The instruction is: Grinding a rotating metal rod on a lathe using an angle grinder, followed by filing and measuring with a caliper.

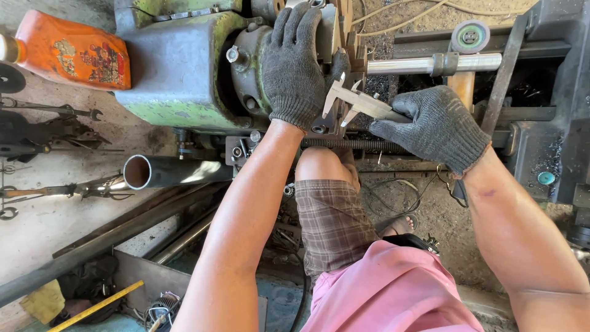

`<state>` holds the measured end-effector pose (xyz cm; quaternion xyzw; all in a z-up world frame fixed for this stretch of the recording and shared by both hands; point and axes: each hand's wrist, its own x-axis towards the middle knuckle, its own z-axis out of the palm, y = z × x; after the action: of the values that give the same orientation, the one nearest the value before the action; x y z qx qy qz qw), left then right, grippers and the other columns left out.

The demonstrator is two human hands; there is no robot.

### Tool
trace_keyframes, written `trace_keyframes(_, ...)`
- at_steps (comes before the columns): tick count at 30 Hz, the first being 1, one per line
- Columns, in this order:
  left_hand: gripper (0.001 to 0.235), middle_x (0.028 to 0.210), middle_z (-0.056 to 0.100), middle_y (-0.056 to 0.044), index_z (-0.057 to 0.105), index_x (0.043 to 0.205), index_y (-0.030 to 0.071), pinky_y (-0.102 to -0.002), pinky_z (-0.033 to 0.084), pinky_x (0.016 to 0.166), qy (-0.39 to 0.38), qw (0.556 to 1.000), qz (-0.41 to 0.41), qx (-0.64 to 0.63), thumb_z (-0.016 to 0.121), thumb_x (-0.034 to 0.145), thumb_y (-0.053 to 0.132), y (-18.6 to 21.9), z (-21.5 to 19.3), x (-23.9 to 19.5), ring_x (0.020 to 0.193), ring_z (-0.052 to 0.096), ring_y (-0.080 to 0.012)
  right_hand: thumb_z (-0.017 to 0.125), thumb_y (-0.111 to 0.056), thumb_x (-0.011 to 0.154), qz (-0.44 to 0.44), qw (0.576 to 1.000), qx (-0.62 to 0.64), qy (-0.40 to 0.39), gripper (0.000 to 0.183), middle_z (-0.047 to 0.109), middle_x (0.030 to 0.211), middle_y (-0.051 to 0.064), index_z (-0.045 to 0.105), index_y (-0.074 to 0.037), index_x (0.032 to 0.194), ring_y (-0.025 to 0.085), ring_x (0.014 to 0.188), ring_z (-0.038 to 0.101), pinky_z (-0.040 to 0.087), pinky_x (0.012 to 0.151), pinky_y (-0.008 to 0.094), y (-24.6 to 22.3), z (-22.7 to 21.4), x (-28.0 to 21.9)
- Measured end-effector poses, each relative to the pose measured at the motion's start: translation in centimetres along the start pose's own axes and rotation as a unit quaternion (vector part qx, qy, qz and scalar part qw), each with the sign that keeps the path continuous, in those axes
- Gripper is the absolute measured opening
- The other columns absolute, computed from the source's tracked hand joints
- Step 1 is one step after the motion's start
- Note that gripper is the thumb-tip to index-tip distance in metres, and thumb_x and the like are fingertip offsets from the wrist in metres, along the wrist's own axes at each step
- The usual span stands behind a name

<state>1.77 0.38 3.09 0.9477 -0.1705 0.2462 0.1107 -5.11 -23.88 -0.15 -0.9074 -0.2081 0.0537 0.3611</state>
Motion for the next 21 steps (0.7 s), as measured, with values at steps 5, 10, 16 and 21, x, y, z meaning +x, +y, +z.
trace_keyframes(5, 0.059, 0.146, 0.056, -0.01, 0.054, 0.139, 0.013, -0.056, 0.047, 0.112, -0.001, 1.0, -0.002, -0.001, 0.075, 0.093, 0.045, -0.18, 0.24, -0.22, 0.141, 0.051, -0.0373, 0.073, -0.051, 0.093, -0.027, 0.999, -0.026, 0.015, 0.061, 0.041, 0.053, 0.003, 0.039, -0.013, 0.06, 0.014, 0.055, 0.04, 0.029, 0.056, 0.04, 0.43, 0.3, 0.02)
trace_keyframes(10, 0.064, 0.149, 0.054, -0.01, 0.052, 0.142, 0.013, -0.056, 0.048, 0.114, -0.001, 1.0, 0.01, 0.002, 0.079, 0.094, 0.046, -0.51, 0.51, -0.27, 0.142, 0.05, -0.0372, 0.074, -0.05, 0.092, -0.031, 0.999, -0.025, 0.021, 0.061, 0.042, 0.052, 0.005, 0.039, -0.012, 0.059, 0.015, 0.053, 0.04, 0.031, 0.056, 0.04, 0.64, 0.39, 0.11)
trace_keyframes(16, 0.058, 0.146, 0.057, -0.009, 0.055, 0.138, 0.013, -0.055, 0.048, 0.111, 0.002, 1.0, 0.002, -0.007, 0.076, 0.093, 0.044, -0.18, 0.21, -0.07, 0.142, 0.05, -0.0369, 0.074, -0.051, 0.092, -0.028, 0.998, -0.05, 0.022, 0.059, 0.047, 0.053, 0.006, 0.042, -0.013, 0.061, 0.021, 0.052, 0.047, 0.033, 0.057, 0.043, 0.31, 0.12, 0.08)
trace_keyframes(21, 0.06, 0.148, 0.055, -0.009, 0.055, 0.141, 0.013, -0.055, 0.048, 0.113, 0.004, 1.0, 0.004, 0.0, 0.076, 0.095, 0.046, -0.42, 0.57, -0.2, 0.142, 0.05, -0.0366, 0.073, -0.055, 0.091, -0.019, 0.997, -0.075, 0.024, 0.059, 0.05, 0.053, 0.007, 0.044, -0.014, 0.06, 0.025, 0.052, 0.051, 0.035, 0.057, 0.044, 0.32, 0.04, 0.07)
